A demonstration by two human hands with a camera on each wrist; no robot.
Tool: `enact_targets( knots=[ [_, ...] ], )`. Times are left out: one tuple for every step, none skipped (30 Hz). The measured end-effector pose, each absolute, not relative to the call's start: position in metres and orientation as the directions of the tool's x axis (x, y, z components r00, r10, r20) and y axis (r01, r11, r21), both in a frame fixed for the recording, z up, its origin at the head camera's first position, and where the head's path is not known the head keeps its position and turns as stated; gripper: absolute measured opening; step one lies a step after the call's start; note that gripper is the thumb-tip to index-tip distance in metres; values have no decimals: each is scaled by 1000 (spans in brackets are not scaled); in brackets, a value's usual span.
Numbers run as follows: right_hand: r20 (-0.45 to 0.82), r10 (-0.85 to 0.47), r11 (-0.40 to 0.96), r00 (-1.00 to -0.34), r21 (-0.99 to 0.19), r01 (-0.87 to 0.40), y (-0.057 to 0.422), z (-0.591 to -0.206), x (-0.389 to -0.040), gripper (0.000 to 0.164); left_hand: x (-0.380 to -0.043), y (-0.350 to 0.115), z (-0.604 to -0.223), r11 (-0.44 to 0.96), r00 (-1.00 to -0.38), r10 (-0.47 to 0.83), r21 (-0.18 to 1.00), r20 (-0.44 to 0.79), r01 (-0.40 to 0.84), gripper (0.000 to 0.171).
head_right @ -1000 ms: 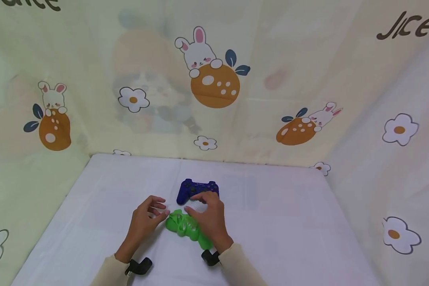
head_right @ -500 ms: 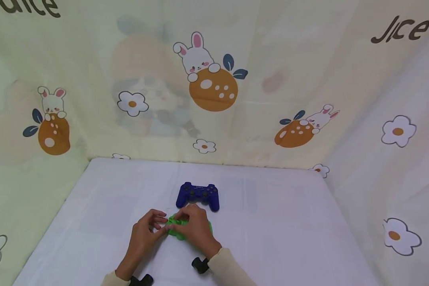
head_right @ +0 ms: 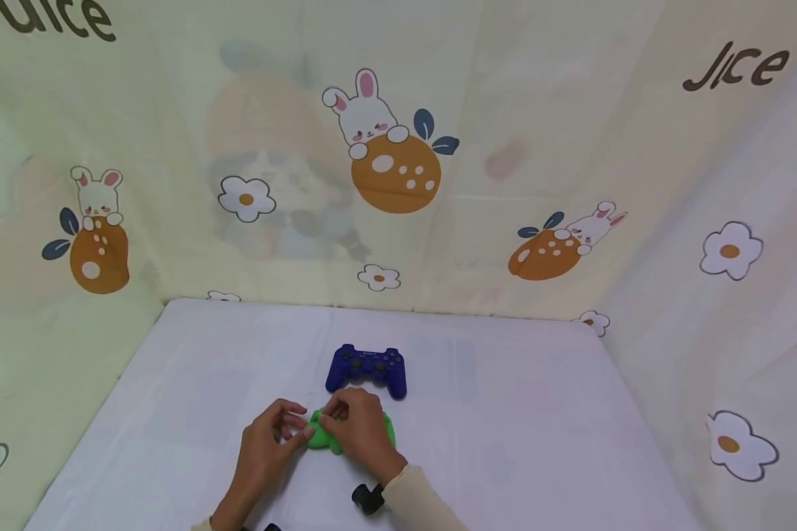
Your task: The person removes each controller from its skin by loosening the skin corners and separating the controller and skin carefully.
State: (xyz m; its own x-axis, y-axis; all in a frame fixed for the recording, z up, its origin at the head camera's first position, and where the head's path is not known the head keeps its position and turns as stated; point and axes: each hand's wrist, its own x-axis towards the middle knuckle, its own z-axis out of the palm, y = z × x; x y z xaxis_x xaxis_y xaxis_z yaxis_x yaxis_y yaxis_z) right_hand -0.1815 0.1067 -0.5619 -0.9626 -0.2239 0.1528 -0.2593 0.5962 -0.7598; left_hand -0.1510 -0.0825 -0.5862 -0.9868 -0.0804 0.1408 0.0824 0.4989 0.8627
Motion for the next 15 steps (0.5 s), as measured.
enact_targets(
  knots=[
    [143, -216, 589, -966, -770, -246, 106, -562, -181, 13, -149, -83, -586, 499, -987, -86, 864, 134, 74, 34],
    [136, -210, 581, -968, -779, -235, 106, -563, -181, 13, -147, -83, -586, 498, -987, -92, 864, 129, 66, 34],
    [129, -205, 570, -970, -790, -226, 105, -564, -180, 13, -145, -84, -586, 498, -988, -98, 865, 124, 59, 34],
    [126, -202, 558, -971, -800, -219, 105, -564, -180, 13, -143, -84, -586, 497, -987, -102, 866, 121, 55, 34],
    [122, -198, 546, -973, -810, -213, 104, -564, -179, 13, -141, -84, -585, 495, -987, -105, 867, 119, 52, 33],
    [120, -196, 535, -973, -819, -209, 104, -564, -179, 13, -139, -84, -585, 494, -987, -109, 868, 116, 47, 33],
    [118, -192, 524, -974, -827, -203, 103, -564, -179, 13, -138, -84, -585, 493, -987, -115, 869, 112, 41, 33],
    [118, -190, 517, -975, -832, -201, 103, -564, -179, 13, -136, -84, -585, 491, -987, -118, 870, 112, 40, 32],
    [117, -186, 510, -976, -837, -198, 103, -564, -179, 13, -135, -84, -585, 486, -986, -122, 873, 112, 39, 32],
    [118, -180, 505, -977, -841, -194, 103, -563, -180, 13, -134, -84, -585, 483, -985, -126, 875, 114, 39, 32],
    [112, -172, 500, -979, -846, -184, 103, -563, -180, 13, -133, -84, -585, 481, -985, -132, 876, 114, 37, 32],
    [106, -165, 497, -981, -850, -176, 102, -563, -181, 13, -132, -84, -585, 477, -984, -136, 878, 118, 39, 32],
    [100, -161, 494, -982, -853, -168, 102, -563, -181, 13, -131, -85, -586, 473, -983, -140, 880, 120, 40, 32],
    [94, -160, 492, -983, -856, -162, 102, -563, -182, 13, -130, -85, -586, 470, -982, -143, 882, 122, 41, 33],
    [87, -161, 487, -983, -859, -156, 102, -563, -182, 13, -129, -86, -586, 469, -982, -146, 882, 123, 41, 33]
  ],
)
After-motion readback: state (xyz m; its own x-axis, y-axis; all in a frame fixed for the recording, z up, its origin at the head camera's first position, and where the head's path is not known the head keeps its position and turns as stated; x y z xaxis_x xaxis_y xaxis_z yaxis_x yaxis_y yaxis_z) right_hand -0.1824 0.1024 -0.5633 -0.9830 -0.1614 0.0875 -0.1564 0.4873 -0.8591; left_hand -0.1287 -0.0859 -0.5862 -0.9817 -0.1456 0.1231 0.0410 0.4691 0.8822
